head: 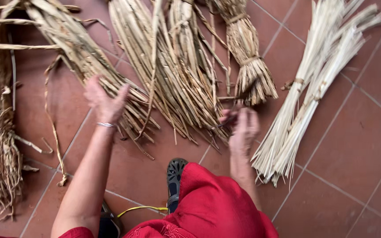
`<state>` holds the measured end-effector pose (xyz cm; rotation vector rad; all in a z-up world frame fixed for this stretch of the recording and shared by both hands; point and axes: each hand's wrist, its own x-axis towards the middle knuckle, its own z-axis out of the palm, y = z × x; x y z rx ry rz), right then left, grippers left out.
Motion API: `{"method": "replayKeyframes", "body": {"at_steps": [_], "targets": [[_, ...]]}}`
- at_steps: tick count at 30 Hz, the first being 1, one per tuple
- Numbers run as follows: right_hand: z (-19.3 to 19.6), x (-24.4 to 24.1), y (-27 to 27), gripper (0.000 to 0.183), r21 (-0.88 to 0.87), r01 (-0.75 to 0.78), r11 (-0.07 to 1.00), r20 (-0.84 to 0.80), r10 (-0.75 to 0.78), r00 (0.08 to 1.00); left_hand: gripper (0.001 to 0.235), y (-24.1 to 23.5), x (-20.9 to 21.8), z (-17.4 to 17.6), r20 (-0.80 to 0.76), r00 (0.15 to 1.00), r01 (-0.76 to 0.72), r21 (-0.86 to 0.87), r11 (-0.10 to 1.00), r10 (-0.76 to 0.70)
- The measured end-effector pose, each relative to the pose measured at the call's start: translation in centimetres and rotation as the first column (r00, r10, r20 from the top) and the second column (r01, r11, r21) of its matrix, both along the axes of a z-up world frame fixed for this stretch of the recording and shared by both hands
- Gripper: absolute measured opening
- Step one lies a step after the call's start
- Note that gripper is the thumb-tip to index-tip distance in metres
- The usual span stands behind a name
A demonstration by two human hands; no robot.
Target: The person sits on a small stool and uses scissors to trim the ends of dried plant stalks, placing the cut pieces into a red basket. The person then gathers the trimmed stalks and bundles them with a yellow tie.
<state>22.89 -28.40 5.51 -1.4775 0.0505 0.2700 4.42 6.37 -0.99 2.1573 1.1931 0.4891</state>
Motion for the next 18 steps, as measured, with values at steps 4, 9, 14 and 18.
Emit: {"method": "replayKeyframes", "body": {"at_steps": [4, 9, 14, 18], "targets": [[-1.4, 2.9, -8.6, 0.018, -0.126, 0.307, 0.944, 0.07, -0.3, 0.951, 0.135, 3.8, 0.0, -5.5, -0.235, 0.924, -0.334, -0.108, 0.936, 0.302], [-8.1, 1.4, -15.9, 0.017, -0.348, 0.244, 0.905, -0.099, -0.294, 0.951, 0.141, 4.4, 1.9, -12.3, -0.391, 0.862, -0.352, -0.002, 0.936, 0.323], [-13.1, 1.3, -19.0, 0.019, -0.721, 0.232, 0.653, 0.153, -0.176, 0.972, 0.122, 2.6, 1.2, -13.9, -0.171, 0.973, -0.138, 0.105, 0.985, 0.155], [-11.2, 1.7, -17.5, 0.03, -0.862, 0.437, 0.256, 0.502, 0.323, 0.802, 0.115, -2.9, 0.2, -12.5, -0.088, 0.994, 0.073, 0.183, 0.98, -0.057]]}}
